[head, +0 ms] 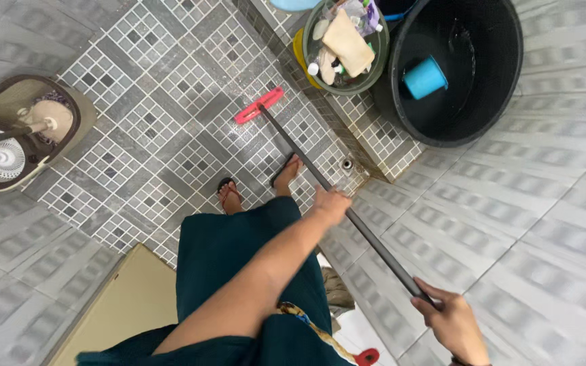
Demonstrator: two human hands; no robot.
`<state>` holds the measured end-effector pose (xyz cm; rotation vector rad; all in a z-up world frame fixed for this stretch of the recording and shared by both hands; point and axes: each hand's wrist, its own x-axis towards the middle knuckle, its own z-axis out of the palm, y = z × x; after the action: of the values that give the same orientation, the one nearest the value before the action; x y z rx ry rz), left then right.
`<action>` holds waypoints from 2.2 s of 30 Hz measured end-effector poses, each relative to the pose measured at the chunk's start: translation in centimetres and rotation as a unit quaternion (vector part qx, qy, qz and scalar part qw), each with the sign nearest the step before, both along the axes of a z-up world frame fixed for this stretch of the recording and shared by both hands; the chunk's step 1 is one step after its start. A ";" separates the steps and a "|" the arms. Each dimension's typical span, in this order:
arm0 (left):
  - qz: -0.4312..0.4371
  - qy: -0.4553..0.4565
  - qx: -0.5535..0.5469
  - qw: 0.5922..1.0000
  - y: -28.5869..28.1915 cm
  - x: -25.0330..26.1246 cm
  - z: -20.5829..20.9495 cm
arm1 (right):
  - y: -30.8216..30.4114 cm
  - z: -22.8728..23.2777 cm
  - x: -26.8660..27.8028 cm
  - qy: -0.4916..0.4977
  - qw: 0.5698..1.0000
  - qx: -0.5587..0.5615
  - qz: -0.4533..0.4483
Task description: The person scrubs the tiled floor of a bathroom using a long-handled brush, moving around various buckets and cleaning supplies.
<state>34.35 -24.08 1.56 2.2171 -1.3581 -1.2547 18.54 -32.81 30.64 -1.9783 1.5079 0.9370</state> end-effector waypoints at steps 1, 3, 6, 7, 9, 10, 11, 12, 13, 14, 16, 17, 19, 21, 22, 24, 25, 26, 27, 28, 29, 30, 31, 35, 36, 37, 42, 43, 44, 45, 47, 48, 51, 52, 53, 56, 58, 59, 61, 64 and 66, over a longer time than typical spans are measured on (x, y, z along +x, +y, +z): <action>0.022 0.016 -0.004 1.000 0.0 1.7 0.1 | -0.6 -0.4 1.3 -0.027 0.998 -0.010 0.053; 0.065 0.049 -0.015 0.997 0.1 5.3 0.5 | -3.2 -0.3 4.8 -0.093 0.986 -0.011 0.138; 0.100 0.022 0.026 0.994 -2.5 8.2 1.3 | -7.2 -0.1 9.5 -0.114 0.977 0.021 0.177; 0.102 0.015 0.027 0.994 -3.3 8.5 1.3 | -8.4 -0.1 10.4 -0.056 0.986 0.026 0.157; 0.115 0.003 0.024 0.993 -5.3 9.0 1.0 | -10.5 -0.4 11.0 -0.079 0.981 0.054 0.171; 0.111 0.019 0.064 0.992 -6.0 9.5 0.4 | -11.2 -1.4 11.3 -0.161 0.962 0.078 0.205; 0.106 0.036 0.104 0.988 -6.1 10.1 -0.4 | -12.3 -2.5 11.7 -0.241 0.936 0.102 0.237; 0.125 0.028 0.102 0.987 -5.9 11.1 -1.5 | -12.4 -4.2 12.4 -0.218 0.947 0.102 0.214; 0.143 0.021 0.099 0.984 -5.1 12.5 -2.9 | -11.3 -6.0 13.0 -0.196 0.956 0.100 0.192; 0.165 -0.026 0.103 0.981 -4.1 13.8 -4.5 | -10.4 -8.0 14.1 -0.088 0.977 0.095 0.171; 0.238 -0.074 0.157 0.956 -3.4 17.1 -7.8 | -8.2 -11.3 17.2 -0.241 0.929 0.083 0.267; 0.275 -0.086 0.168 0.943 -2.8 18.7 -9.3 | -7.4 -12.5 18.9 -0.201 0.940 0.101 0.256; 0.340 -0.138 0.131 0.921 -2.1 20.3 -12.0 | -6.6 -14.0 21.0 -0.170 0.945 0.122 0.253; 0.351 -0.119 0.141 0.918 -2.5 19.8 -13.2 | -6.8 -14.8 21.9 -0.195 0.933 0.134 0.271; 0.353 -0.110 0.144 0.918 -2.8 19.4 -13.5 | -7.5 -14.5 21.1 -0.172 0.934 0.155 0.271; 0.336 -0.093 0.154 0.925 -4.9 16.3 -13.2 | -10.0 -12.4 17.6 -0.141 0.941 0.122 0.282; 0.346 -0.115 0.067 0.929 -6.5 13.9 -12.5 | -12.1 -10.8 15.8 -0.148 0.935 0.140 0.289; 0.100 -0.139 0.120 0.978 -7.9 11.8 -11.6 | -14.1 -9.2 14.8 -0.160 0.928 0.156 0.298; 0.268 -0.112 0.049 0.956 -9.6 9.2 -10.2 | -15.7 -7.3 14.0 -0.130 0.936 0.139 0.298; 0.243 -0.082 0.064 0.964 -11.6 7.5 -9.2 | -16.4 -5.8 13.7 -0.094 0.943 0.116 0.296; 0.218 -0.052 0.079 0.971 -12.8 6.9 -8.8 | -16.7 -4.6 13.9 -0.058 0.950 0.092 0.293; 0.223 -0.067 0.069 0.970 -12.5 7.7 -9.3 | -16.1 -4.1 14.8 -0.030 0.953 0.087 0.288; 0.228 -0.082 0.060 0.969 -12.0 8.9 -10.2 | -15.2 -4.5 16.4 -0.002 0.956 0.082 0.283; 0.594 0.032 -0.112 0.796 -7.2 16.3 -13.8 | -10.1 -7.1 21.9 -0.217 0.912 0.104 0.333; 0.308 -0.092 0.089 0.943 -4.7 18.3 -14.0 | -8.1 -8.7 23.4 -0.250 0.889 0.090 0.372; 0.350 -0.087 0.039 0.932 -2.1 20.5 -13.7 | -6.4 -10.2 24.8 -0.144 0.910 0.111 0.374; 0.413 -0.050 0.002 0.909 4.0 22.7 -8.2 | 1.2 -16.0 29.1 -0.230 0.884 0.119 0.388; 0.418 -0.067 -0.065 0.904 4.8 21.8 -7.2 | 2.2 -16.5 29.3 -0.231 0.879 0.110 0.402; 0.418 -0.079 -0.128 0.896 6.3 20.6 -6.4 | 3.1 -16.5 28.1 -0.229 0.886 0.112 0.387; 0.394 -0.048 -0.064 0.916 7.0 19.6 -5.8 | 3.5 -15.9 26.2 -0.227 0.893 0.115 0.372; 0.350 -0.030 -0.093 0.932 6.6 15.2 -4.6 | 2.4 -13.9 21.6 -0.223 0.886 0.160 0.374; 0.332 -0.045 -0.189 0.923 6.5 12.7 -3.7 | 1.4 -12.2 19.2 -0.172 0.895 0.155 0.382; 0.228 -0.005 -0.150 0.962 5.0 6.9 -0.9 | -0.5 -6.8 14.1 -0.154 0.922 0.169 0.312; 0.187 -0.028 -0.155 0.970 5.0 5.6 0.0 | 0.0 -5.5 13.1 -0.064 0.945 0.151 0.285; 0.193 -0.025 -0.116 0.974 5.2 6.0 0.1 | 0.8 -5.4 13.4 -0.042 0.953 0.154 0.258; 0.213 -0.049 -0.054 0.974 6.1 7.9 -0.2 | 3.5 -7.8 15.1 -0.095 0.946 0.147 0.272; 0.241 -0.058 -0.023 0.969 8.3 10.7 -0.2 | 5.7 -10.7 17.1 -0.171 0.926 0.129 0.309; 0.256 -0.024 0.029 0.966 9.3 12.1 0.1 | 6.9 -12.4 19.0 -0.129 0.938 0.139 0.288; 0.274 -0.086 -0.027 0.958 11.0 13.3 0.5 | 8.8 -15.9 22.1 -0.148 0.935 0.145 0.288; 0.221 -0.168 -0.047 0.959 13.2 14.2 0.4 | 11.3 -20.4 24.3 -0.251 0.919 0.096 0.289; 0.151 -0.233 -0.005 0.961 14.2 14.6 0.9 | 12.2 -21.2 23.7 -0.215 0.939 0.182 0.196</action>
<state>48.95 -9.90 2.48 2.6943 -1.0901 -0.6438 42.20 -20.57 9.49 -2.0588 0.6609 0.7898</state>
